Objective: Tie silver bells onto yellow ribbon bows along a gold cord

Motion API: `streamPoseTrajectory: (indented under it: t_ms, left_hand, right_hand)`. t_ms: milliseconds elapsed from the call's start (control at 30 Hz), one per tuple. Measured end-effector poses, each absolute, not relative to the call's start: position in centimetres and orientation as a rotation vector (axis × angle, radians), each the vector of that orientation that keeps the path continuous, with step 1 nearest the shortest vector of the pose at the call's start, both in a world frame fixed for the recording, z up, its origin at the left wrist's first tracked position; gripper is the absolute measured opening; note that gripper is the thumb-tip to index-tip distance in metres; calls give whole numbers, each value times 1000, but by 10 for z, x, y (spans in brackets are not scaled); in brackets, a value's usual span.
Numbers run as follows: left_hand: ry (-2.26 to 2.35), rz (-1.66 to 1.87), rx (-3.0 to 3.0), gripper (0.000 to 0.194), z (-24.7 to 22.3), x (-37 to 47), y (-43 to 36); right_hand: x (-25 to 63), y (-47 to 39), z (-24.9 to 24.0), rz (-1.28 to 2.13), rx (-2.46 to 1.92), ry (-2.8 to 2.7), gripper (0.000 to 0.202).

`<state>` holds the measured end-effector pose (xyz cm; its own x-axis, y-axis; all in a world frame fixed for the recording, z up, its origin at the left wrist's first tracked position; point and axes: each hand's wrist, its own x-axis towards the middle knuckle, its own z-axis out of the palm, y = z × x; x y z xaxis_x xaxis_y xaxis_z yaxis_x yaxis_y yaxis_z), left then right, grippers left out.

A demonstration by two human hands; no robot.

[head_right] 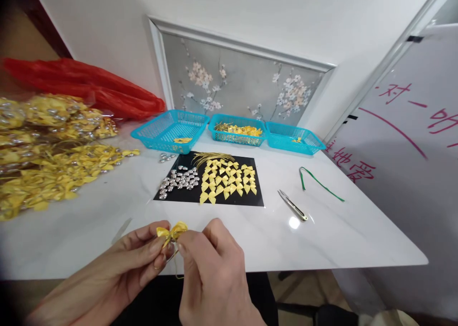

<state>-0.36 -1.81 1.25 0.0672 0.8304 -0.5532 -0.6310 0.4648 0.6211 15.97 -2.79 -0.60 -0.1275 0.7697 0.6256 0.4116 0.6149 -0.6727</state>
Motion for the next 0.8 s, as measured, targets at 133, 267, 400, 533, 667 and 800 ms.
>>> streamPoseTrajectory:
  t_ms: [133,267,400,533,667,800]
  left_hand:
    - [1026,1120,197,24,16,-3,-18]
    - [1068,1097,183,24,22,-3,-18]
    - [1017,1069,210,23,22,-4,-19]
    - [978,1071,244,23,17,-7,-20]
    - [972,1059,247,23,22,-5,-20]
    - [974,1072,247,21,29,-3,-19]
  right_hand:
    - [159,-26,-8,446,-934,-1722,28]
    - [162,-21,-9,420,-903,-1781,32]
    - [167,-17,-9,389,-870,-1824,32]
    - [168,-14,-9,391,-844,-1844,34]
    - [167,-13,-9,444,-805,-1819,32]
    - [165,-13,-9,468,-771,-1807,30]
